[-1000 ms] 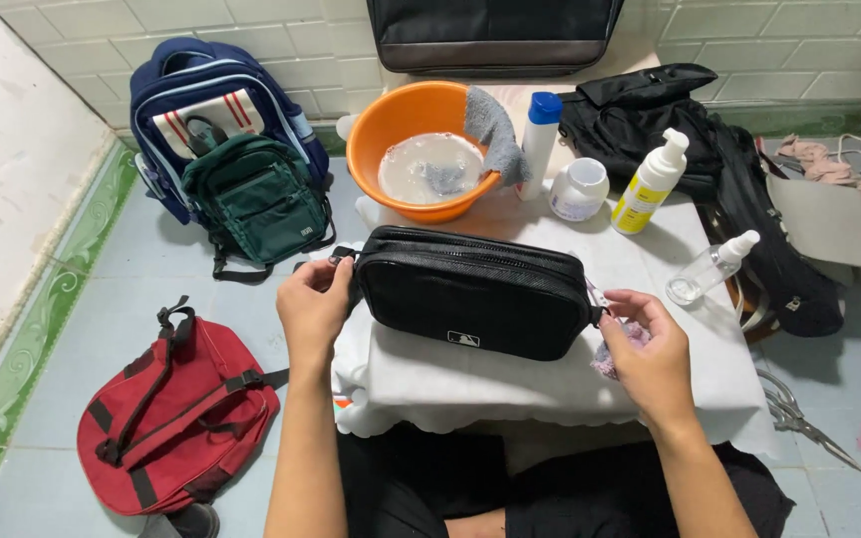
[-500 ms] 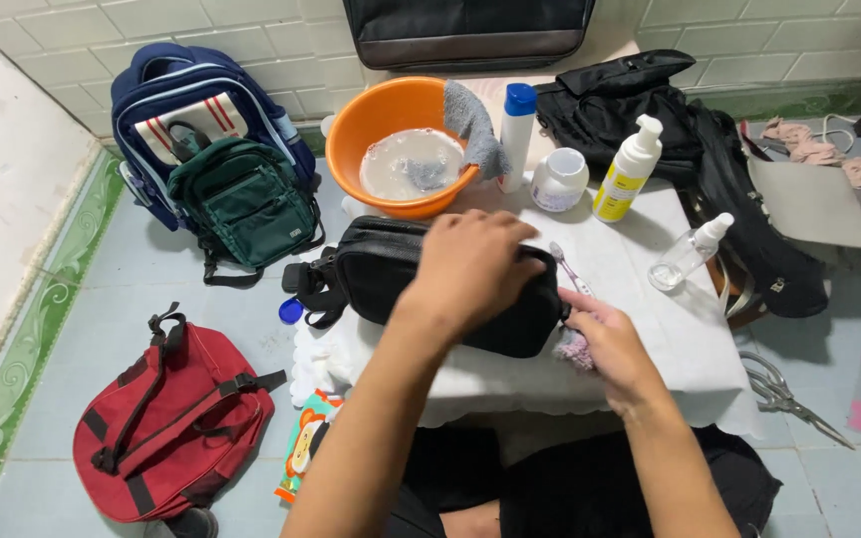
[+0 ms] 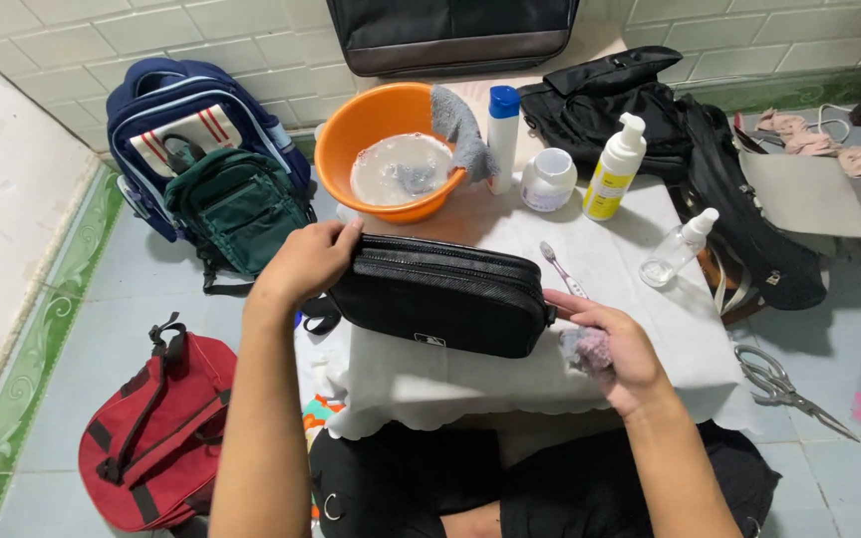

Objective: Cleaning a black zippered pouch using a toothbrush, a cloth, and soapy water.

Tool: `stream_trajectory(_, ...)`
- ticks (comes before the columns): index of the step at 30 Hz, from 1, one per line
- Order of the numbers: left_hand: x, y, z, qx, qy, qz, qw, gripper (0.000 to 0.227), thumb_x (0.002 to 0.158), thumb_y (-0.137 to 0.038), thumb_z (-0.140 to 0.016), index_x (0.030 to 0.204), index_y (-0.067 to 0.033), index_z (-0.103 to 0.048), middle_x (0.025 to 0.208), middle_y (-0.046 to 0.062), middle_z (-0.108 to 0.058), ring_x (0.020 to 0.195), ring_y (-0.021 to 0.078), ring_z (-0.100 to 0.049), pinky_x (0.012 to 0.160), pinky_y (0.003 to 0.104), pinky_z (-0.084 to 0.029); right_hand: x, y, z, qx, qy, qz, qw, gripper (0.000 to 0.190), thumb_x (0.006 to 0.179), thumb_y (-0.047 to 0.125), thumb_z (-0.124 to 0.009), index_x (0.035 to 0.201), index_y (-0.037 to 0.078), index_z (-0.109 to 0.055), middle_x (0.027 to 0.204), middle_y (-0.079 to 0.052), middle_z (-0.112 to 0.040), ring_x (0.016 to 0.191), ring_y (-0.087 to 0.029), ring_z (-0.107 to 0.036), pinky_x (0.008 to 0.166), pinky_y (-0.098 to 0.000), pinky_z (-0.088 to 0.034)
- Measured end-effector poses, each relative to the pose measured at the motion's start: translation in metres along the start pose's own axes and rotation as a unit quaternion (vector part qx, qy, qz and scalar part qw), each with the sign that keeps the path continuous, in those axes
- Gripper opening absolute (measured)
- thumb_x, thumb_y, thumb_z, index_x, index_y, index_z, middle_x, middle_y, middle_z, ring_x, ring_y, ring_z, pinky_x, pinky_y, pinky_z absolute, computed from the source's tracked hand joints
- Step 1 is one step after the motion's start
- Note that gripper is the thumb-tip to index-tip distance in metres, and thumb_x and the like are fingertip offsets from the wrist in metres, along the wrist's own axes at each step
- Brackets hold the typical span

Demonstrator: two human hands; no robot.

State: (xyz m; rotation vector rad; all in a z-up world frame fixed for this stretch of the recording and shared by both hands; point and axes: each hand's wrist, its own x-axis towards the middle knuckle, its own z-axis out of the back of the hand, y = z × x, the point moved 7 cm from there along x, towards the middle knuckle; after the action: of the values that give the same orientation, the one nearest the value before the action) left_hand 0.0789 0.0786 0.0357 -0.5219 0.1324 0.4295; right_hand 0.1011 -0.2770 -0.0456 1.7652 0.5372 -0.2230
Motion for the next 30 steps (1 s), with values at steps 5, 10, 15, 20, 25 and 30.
stream_trajectory(5,-0.048,-0.101,-0.005,0.027,-0.174,-0.302,0.937,0.022,0.094,-0.025,-0.063,0.111,-0.0156,-0.075,0.106,0.011,-0.076,0.104,0.0374,-0.070,0.091,0.050,-0.054,0.021,-0.009,0.000,-0.135,-0.030,0.077,0.987,0.042,0.087,0.003,-0.058,0.128,0.001,-0.071,0.115,-0.019,-0.067,0.114,-0.026,-0.060,0.100,-0.0397,-0.047)
stream_trajectory(10,-0.080,-0.135,-0.043,0.067,-0.226,-0.399,0.886,0.004,0.086,-0.018,-0.074,0.090,-0.0186,-0.075,0.096,0.000,-0.070,0.089,0.0263,-0.069,0.071,0.038,-0.058,0.045,-0.010,0.005,-0.274,-0.006,0.133,0.952,0.038,0.089,0.014,-0.073,0.125,0.003,-0.067,0.117,-0.017,-0.074,0.114,-0.027,-0.068,0.101,-0.0442,-0.048)
stream_trajectory(15,-0.069,-0.115,-0.047,0.055,-0.134,-0.270,0.952,0.004,0.089,-0.022,-0.070,0.091,-0.0193,-0.068,0.084,-0.002,-0.063,0.081,0.0261,-0.070,0.063,0.040,-0.059,0.042,-0.010,-0.006,-0.303,0.086,0.094,0.944,0.037,0.100,0.015,-0.056,0.135,0.005,-0.052,0.091,-0.013,-0.072,0.084,-0.026,-0.071,0.081,-0.0404,-0.056)
stream_trajectory(20,-0.068,-0.125,-0.043,0.095,-0.119,-0.307,0.939,0.053,0.075,-0.023,-0.086,0.123,-0.0180,-0.065,0.109,0.002,-0.060,0.103,0.0300,-0.066,0.077,0.043,-0.059,0.034,0.017,-0.005,-0.242,0.107,0.121,0.957,0.043,0.093,0.004,-0.060,0.135,0.003,-0.050,0.083,-0.008,-0.066,0.077,-0.018,-0.065,0.071,-0.0310,-0.052)
stream_trajectory(25,-0.067,-0.137,-0.074,0.175,-0.167,-0.378,0.894,0.061,0.057,-0.029,-0.095,0.114,-0.0278,-0.074,0.129,-0.002,-0.054,0.123,0.0275,-0.049,0.089,0.042,-0.045,0.018,0.046,-0.016,-0.185,0.136,0.136,0.964,0.034,0.092,0.003,-0.062,0.124,0.004,-0.054,0.075,-0.010,-0.066,0.071,-0.017,-0.065,0.061,-0.0255,-0.048)
stream_trajectory(30,-0.053,-0.138,-0.106,0.161,-0.162,-0.388,0.893,0.046,0.066,-0.013,-0.084,0.110,-0.0154,-0.070,0.096,0.001,-0.068,0.099,0.0247,-0.064,0.103,0.054,-0.030,0.012,0.057,-0.020,-0.294,0.117,0.167,0.934,0.022,0.090,-0.003,-0.060,0.111,0.006,-0.059,0.072,-0.010,-0.066,0.063,-0.014,-0.057,0.056,-0.0258,-0.044)
